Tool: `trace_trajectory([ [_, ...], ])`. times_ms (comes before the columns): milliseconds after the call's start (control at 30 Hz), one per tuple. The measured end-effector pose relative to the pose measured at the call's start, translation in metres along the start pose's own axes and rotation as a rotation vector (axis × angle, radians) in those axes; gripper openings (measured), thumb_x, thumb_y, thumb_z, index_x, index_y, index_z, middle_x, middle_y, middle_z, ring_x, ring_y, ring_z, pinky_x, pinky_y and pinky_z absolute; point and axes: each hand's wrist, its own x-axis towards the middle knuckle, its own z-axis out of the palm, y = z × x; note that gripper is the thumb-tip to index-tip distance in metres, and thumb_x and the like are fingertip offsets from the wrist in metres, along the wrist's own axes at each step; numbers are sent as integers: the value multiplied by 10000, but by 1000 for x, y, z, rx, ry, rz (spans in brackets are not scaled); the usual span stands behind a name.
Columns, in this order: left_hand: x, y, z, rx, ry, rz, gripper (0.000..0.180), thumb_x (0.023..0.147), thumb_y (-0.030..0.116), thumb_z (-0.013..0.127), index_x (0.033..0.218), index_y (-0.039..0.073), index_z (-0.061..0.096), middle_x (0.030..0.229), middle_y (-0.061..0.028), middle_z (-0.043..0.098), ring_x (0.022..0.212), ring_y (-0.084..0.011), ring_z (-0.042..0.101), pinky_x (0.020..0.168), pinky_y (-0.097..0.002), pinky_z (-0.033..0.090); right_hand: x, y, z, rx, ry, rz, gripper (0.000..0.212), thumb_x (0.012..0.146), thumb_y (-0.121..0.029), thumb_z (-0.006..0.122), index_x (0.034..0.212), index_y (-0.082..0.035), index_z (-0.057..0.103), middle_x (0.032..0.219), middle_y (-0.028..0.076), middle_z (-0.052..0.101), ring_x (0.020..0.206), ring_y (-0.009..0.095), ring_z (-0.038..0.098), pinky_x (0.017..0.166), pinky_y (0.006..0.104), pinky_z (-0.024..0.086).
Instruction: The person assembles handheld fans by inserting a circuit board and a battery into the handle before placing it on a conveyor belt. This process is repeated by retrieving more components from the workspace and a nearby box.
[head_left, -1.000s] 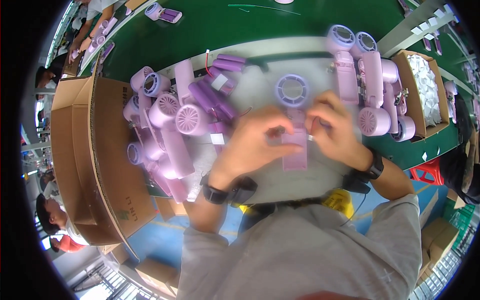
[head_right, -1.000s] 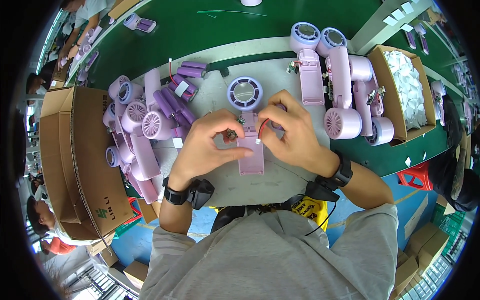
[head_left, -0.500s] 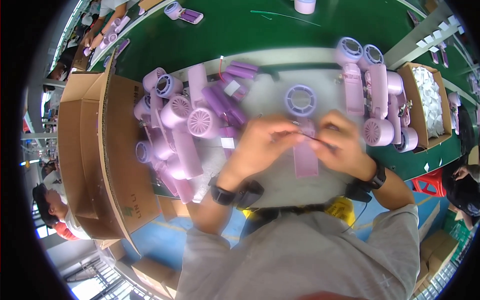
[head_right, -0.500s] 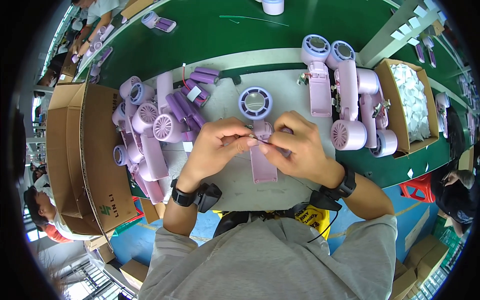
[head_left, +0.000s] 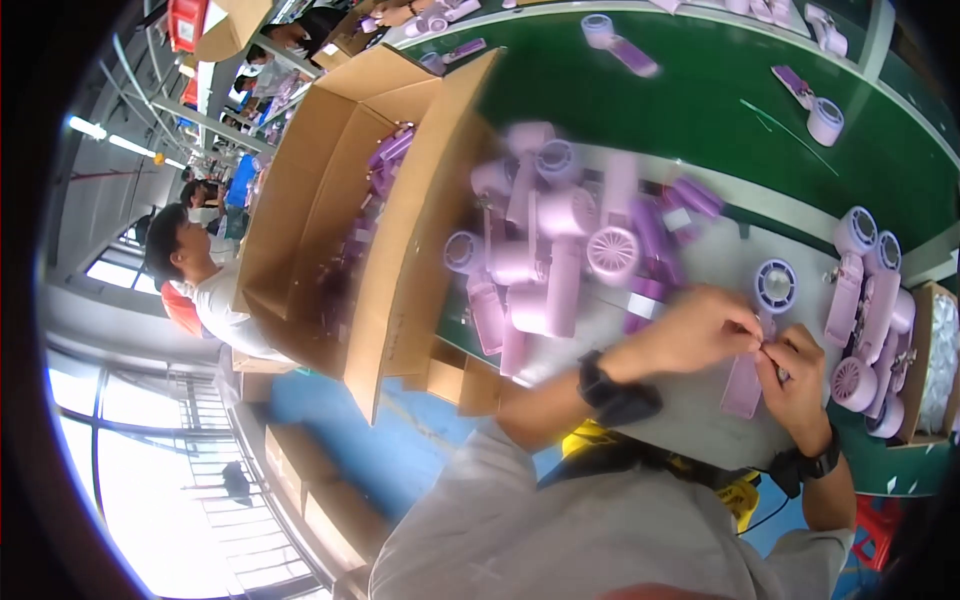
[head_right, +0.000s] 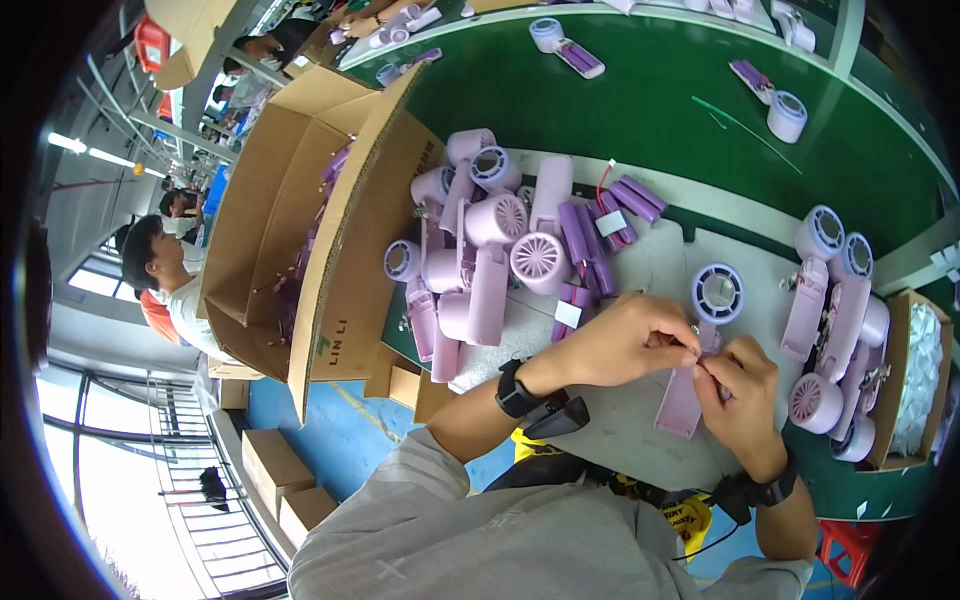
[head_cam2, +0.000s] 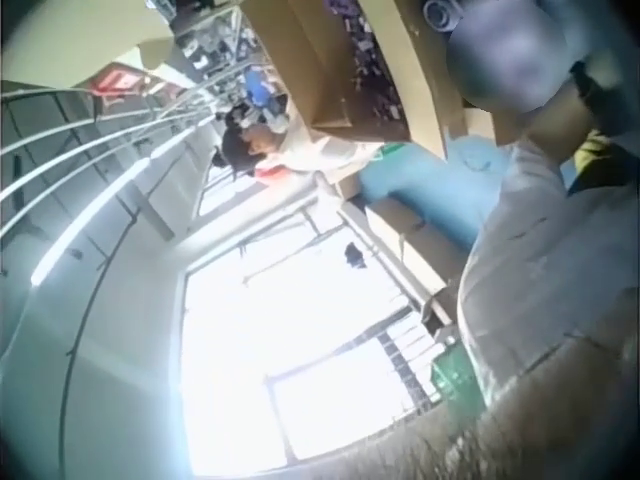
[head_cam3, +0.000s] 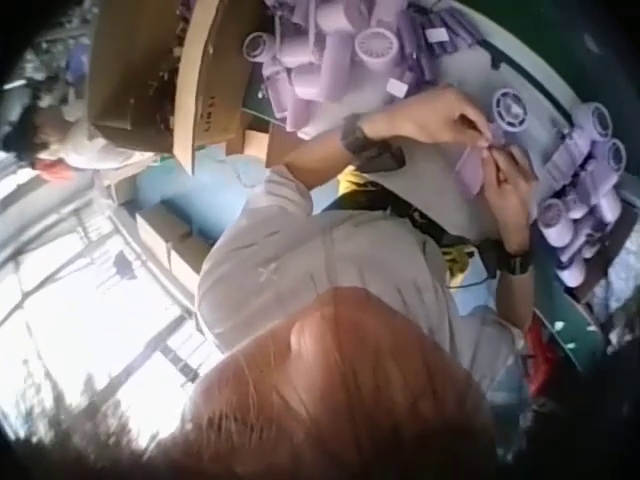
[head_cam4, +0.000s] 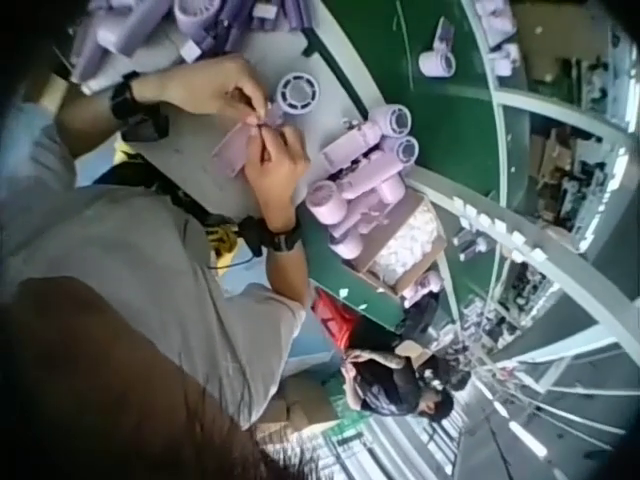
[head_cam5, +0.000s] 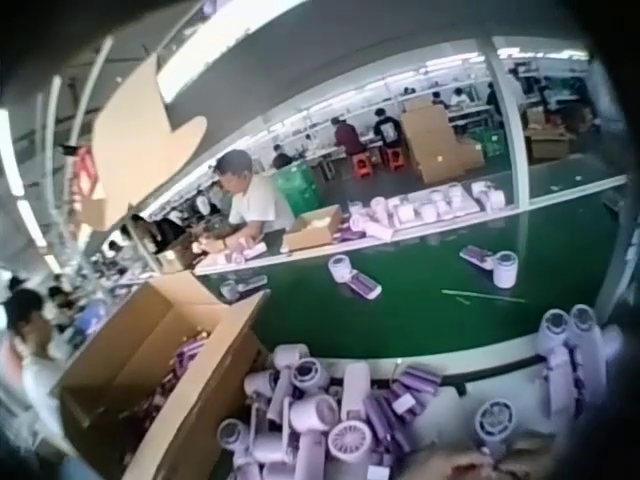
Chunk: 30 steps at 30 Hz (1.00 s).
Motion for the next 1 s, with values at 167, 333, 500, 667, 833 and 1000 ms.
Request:
trace_trajectory([
  [167, 2, 0, -1, -56, 1, -20, 127, 837, 90, 730, 944, 23, 719, 832, -109, 666, 710, -204, 643, 630, -311, 490, 4, 2, -2, 46, 4, 130, 70, 760, -10, 730, 807, 4, 680, 679, 86, 503, 570, 221, 492, 499, 332, 356],
  [333, 0, 7, 0, -36, -15, -43, 126, 844, 77, 716, 959, 27, 724, 845, -113, 677, 732, -210, 654, 648, -306, 495, 0, -1, -3, 113, 21, 215, 80, 760, 3, 735, 828, 1, 692, 674, 88, 507, 557, 199, 488, 497, 316, 351],
  [500, 5, 3, 2, -76, -37, -46, 135, 836, 67, 718, 964, 26, 722, 867, -118, 688, 746, -221, 659, 663, -317, 501, -2, 2, -8, 111, 12, 169, 87, 771, 1, 729, 852, -12, 698, 693, 97, 530, 583, 221, 509, 513, 323, 370],
  [667, -7, -3, -14, -105, -62, -214, 148, 857, -17, 683, 1004, -5, 700, 913, -83, 705, 825, -134, 662, 737, -282, 534, 10, 3, 10, 184, -8, 134, 108, 782, -28, 732, 888, -33, 712, 715, 104, 566, 614, 246, 539, 540, 349, 412],
  [833, -6, -1, -27, -328, -166, -295, 261, 863, -91, 640, 1113, -19, 660, 1057, -69, 670, 949, -117, 630, 852, -270, 526, 14, 2, 14, 177, 3, 135, 129, 774, -44, 760, 899, -50, 726, 736, 85, 588, 625, 227, 555, 536, 341, 428],
  [1000, -5, 1, -23, -385, -187, -336, 315, 865, -120, 611, 1162, -19, 638, 1100, -62, 650, 1003, -117, 613, 891, -273, 513, 11, -2, 10, 157, -12, 114, 138, 769, -50, 774, 900, -62, 733, 733, 76, 583, 617, 210, 551, 520, 330, 422],
])
